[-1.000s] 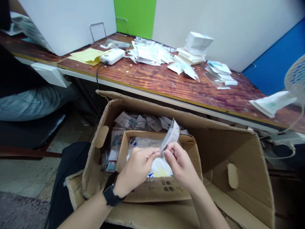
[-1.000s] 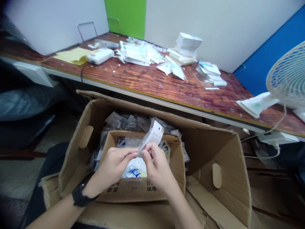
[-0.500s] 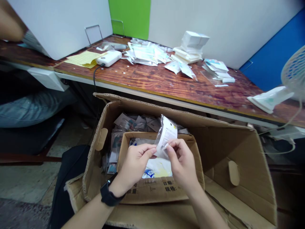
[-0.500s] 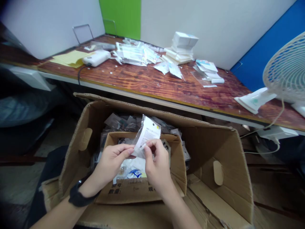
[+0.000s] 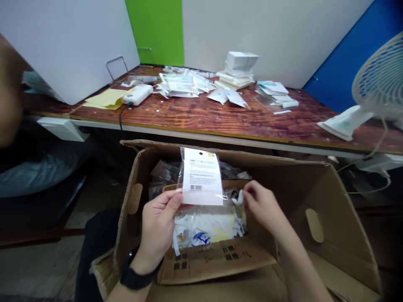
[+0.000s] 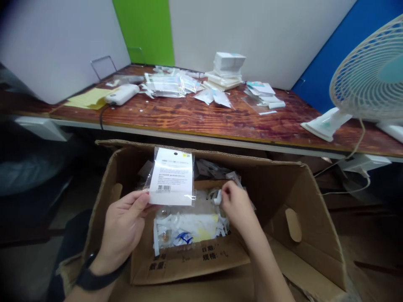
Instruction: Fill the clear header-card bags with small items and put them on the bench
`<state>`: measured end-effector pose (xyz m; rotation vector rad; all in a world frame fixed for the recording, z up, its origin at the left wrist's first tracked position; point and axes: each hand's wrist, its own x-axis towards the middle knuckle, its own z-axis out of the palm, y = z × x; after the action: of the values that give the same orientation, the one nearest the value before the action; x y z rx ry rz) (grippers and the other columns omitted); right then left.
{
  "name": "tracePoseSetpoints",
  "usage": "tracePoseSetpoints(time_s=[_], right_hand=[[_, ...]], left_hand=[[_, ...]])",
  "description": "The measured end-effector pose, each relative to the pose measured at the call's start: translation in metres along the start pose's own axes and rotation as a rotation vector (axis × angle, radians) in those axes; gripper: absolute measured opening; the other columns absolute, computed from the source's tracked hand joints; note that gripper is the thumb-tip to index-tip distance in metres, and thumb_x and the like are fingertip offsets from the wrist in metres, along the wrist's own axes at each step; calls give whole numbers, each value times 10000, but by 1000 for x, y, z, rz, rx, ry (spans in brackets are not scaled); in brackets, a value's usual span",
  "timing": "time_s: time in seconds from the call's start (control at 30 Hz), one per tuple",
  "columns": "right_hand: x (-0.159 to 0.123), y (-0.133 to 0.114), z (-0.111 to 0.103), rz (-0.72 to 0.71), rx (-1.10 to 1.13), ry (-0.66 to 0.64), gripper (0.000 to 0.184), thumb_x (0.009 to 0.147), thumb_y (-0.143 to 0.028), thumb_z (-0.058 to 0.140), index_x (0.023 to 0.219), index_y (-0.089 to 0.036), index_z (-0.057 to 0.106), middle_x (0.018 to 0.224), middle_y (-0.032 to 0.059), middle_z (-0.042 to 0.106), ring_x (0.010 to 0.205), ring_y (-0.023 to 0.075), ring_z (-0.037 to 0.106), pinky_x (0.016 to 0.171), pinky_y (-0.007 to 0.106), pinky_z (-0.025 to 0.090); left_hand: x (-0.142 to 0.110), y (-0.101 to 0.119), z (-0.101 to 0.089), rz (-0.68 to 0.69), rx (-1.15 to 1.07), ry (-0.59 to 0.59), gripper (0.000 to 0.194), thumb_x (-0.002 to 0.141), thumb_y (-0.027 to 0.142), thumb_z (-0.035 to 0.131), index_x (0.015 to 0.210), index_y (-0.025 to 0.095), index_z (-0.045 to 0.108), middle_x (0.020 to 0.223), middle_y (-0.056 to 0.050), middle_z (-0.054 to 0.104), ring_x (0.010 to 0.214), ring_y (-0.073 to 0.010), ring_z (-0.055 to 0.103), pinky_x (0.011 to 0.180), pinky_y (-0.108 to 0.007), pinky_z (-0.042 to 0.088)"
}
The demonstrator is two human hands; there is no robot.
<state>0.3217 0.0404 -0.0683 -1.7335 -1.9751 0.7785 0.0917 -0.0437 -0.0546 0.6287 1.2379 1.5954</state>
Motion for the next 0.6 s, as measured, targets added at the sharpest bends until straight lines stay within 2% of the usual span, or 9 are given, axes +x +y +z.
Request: tracePoseSetpoints(time_s=[0.07,0.13,0.23,0.37,0.5,0.6], right_hand=[[-5,-8,7,-104,-31,-214,164,779,-218,462,660,-202,574,667,36,634,629,196,577,580,278,404],[-9,-17,13,-155,-26,-293,218,802,-228,439,703,-200,630,721,48,662,675,207,596,601,278,410],[-12,-22,18,-161,9,-235,226,812,-226,438,849,-199,659,824,63,664,757,212,601,646,278,427],[-11,-20,16,-196,72,-212,153,779,-232,504,716,-184,635,803,61,606,692,183,573,616,274,437],[-16,-28,8,-141,418,-69,188,853,-307,446,869,-198,599,810,41,608,752,180,577,682,295,455],[-23,-42,3,-123,604,-30,194,839,-370,485,852,-197,573,752,23,587,707,167,559,647,284,452]], left_hand=[[1,1,3,-22,-32,-12,140,739,263,653,810,149,693,839,-45,720,764,-173,658,685,-240,542],[1,2,5,-41,-57,-25,131,742,257,649,800,146,692,824,-43,720,751,-164,656,680,-233,542],[1,1,7,-63,-79,-37,129,744,249,649,803,144,693,829,-45,720,750,-157,655,682,-228,541],[1,0,8,-82,-97,-27,132,733,248,659,794,136,694,832,-50,720,748,-151,655,686,-221,536],[1,-2,9,-89,-83,-26,146,734,251,658,814,134,692,849,-57,718,766,-159,655,693,-228,536],[0,-4,10,-73,-43,-46,146,745,253,645,814,132,690,840,-57,717,770,-169,654,700,-242,539]])
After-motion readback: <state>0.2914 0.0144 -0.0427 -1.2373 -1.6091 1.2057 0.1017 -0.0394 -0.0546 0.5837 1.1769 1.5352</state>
